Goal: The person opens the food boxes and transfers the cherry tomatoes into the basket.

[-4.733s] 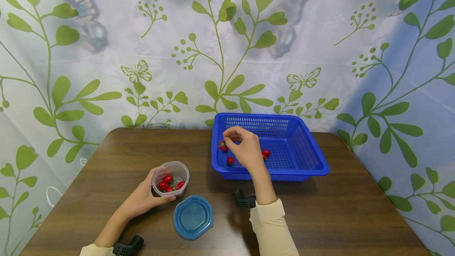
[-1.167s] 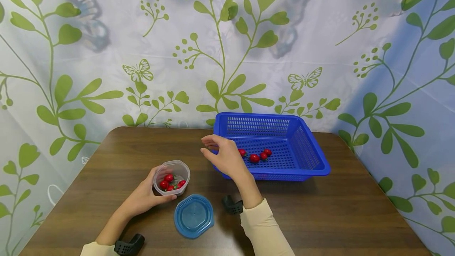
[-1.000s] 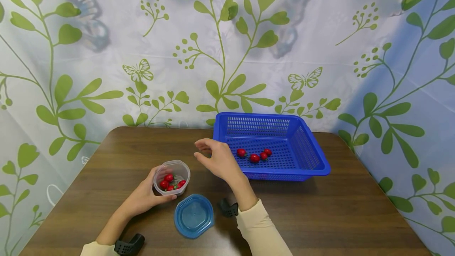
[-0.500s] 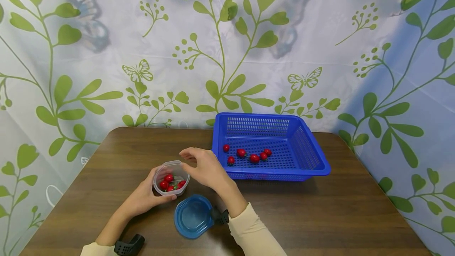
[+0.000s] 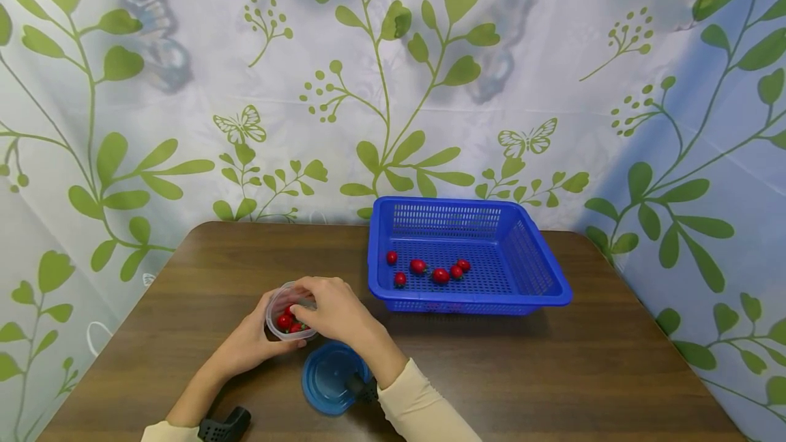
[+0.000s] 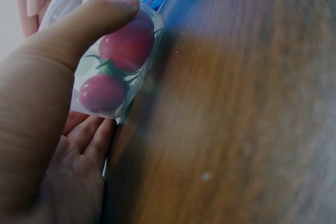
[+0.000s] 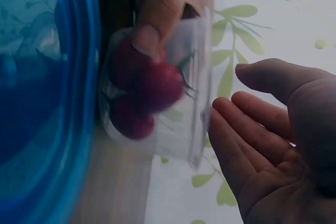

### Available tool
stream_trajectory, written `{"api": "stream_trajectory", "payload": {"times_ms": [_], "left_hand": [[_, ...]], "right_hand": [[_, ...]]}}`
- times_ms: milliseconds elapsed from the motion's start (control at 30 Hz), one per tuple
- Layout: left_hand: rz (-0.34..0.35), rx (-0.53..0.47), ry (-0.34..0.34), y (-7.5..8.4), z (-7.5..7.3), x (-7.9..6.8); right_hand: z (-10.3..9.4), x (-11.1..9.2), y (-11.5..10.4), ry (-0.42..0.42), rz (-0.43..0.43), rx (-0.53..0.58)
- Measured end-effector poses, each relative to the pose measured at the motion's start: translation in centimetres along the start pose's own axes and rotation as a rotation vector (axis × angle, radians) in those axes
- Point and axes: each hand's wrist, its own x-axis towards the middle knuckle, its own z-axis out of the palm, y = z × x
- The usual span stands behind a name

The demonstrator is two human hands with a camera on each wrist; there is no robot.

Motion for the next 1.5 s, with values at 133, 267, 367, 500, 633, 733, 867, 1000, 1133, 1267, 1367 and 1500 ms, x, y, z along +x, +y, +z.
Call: {"api": "stream_trajectory", "payload": {"times_ms": [133, 267, 367, 500, 633, 733, 867, 1000, 1133, 1267, 1367, 1500], "left_hand": [[-0.009, 0.016, 0.011, -0.2, 0.0, 0.0], [-0.018, 0.025, 0.014, -0.2, 0.0, 0.0], [-0.016, 0.022, 0.013, -0.2, -0.1, 0.0], [0.003, 0.027, 0.018, -0.2, -0.2, -0.1], [0.017, 0.025, 0.017, -0.1, -0.2, -0.2], [0.027, 0.016, 0.015, -0.2, -0.1, -0.1], [0.039, 0.006, 0.008, -0.3, 0.0, 0.0], [0.038, 0.016, 0.001, -0.4, 0.1, 0.1], [0.033, 0.025, 0.005, -0.3, 0.3, 0.1], [0.033, 0.024, 0.008, -0.2, 0.3, 0.1], [0.035, 0.020, 0.009, -0.2, 0.2, 0.1], [0.035, 0.019, 0.011, -0.3, 0.1, 0.0]], "right_hand": [[0.9, 0.4, -0.5, -0.008, 0.022, -0.038], [1.8, 0.7, -0.7, -0.012, 0.057, -0.083], [2.3, 0.9, -0.9, -0.015, 0.075, -0.126], [2.9, 1.0, -1.2, -0.008, 0.091, -0.204], [3.4, 1.1, -1.3, -0.003, 0.117, -0.243], [3.7, 1.2, -1.2, 0.007, 0.123, -0.268], [4.0, 1.2, -1.3, 0.025, 0.106, -0.315], [4.2, 1.3, -1.4, 0.030, 0.115, -0.336], [4.2, 1.3, -1.6, 0.028, 0.139, -0.348], [4.3, 1.5, -1.6, 0.029, 0.146, -0.380], [4.4, 1.6, -1.6, 0.030, 0.143, -0.410], [4.4, 1.8, -1.7, 0.029, 0.147, -0.424]]}}
